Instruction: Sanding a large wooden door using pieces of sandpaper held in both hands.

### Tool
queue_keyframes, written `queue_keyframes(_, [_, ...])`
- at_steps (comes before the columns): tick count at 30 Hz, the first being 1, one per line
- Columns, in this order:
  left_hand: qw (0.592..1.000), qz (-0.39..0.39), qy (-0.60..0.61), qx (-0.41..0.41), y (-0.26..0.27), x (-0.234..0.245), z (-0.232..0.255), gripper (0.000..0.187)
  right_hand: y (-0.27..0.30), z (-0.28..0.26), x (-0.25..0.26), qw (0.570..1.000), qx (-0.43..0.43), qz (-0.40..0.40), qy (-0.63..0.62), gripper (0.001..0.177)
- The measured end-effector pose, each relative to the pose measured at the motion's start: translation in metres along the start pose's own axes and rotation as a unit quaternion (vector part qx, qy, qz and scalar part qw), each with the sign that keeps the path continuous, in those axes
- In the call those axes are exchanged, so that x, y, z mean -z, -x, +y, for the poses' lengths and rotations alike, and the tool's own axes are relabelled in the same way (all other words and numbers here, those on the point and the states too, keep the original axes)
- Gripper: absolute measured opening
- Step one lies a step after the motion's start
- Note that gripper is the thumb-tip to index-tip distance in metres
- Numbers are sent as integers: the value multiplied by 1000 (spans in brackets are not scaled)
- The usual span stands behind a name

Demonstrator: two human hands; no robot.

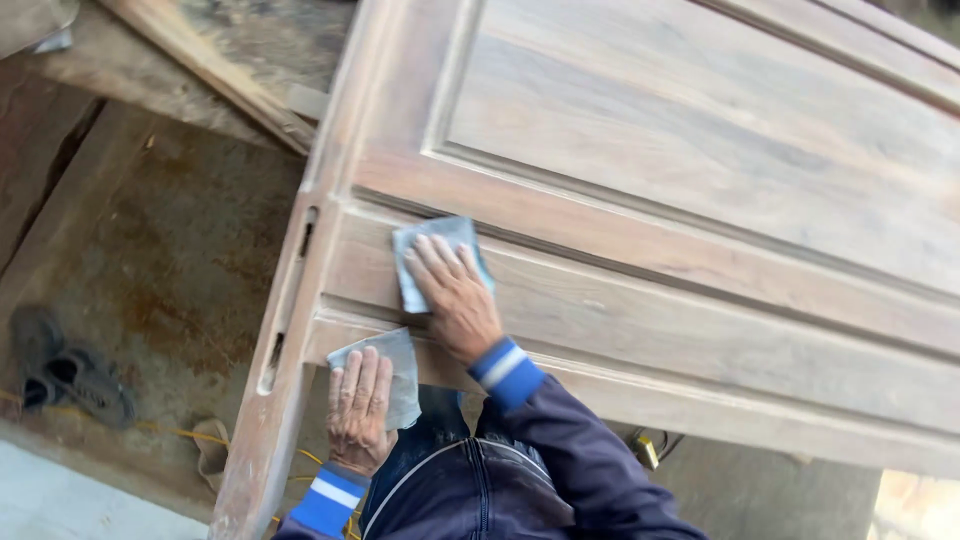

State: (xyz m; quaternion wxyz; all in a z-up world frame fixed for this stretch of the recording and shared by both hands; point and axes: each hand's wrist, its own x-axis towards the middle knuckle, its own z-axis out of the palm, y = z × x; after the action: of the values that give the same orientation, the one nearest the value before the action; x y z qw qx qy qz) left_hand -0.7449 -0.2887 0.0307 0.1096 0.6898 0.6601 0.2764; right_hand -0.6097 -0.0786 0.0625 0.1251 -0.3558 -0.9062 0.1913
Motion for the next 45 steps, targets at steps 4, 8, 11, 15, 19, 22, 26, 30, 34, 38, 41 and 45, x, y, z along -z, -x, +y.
queue_keyframes(4, [999,-11,-30,0,3,-5,-4,82,167,106,65,978,-200,36,40,82])
queue_keyframes(8, [999,-7,-42,1,4,-7,-10,82,292,187,90,890,-394,96,206,66])
queue_keyframes(11, [999,-13,-39,-8,4,-5,-12,82,236,154,61,885,-424,121,146,55])
queue_keyframes(15, [999,-4,-49,-10,3,-4,-13,80,92,43,13,981,-182,60,-37,82])
queue_keyframes(19, [998,-16,-66,-15,0,-2,-4,81,113,29,24,997,-63,16,-36,79])
queue_keyframes(22, [997,-20,-79,13,-2,0,4,79,191,83,63,990,-132,-10,-47,86])
queue_keyframes(26, [996,0,-82,39,-13,-2,19,78,352,203,104,914,-357,103,162,67])
queue_keyframes(30, [996,-3,-81,33,-9,2,18,72,362,208,110,821,-533,123,162,61])
queue_keyframes(34, [997,-19,-75,6,-20,6,10,74,239,87,46,887,-414,135,152,59])
queue_keyframes(38, [993,-56,-98,-45,-26,23,1,70,176,11,22,950,-284,97,85,74])
queue_keyframes(41, [990,-73,-92,-74,-35,33,-9,71,215,46,34,920,-384,67,43,67])
queue_keyframes(45, [990,-102,-52,-84,-37,42,-18,74,250,59,57,871,-427,133,204,71])
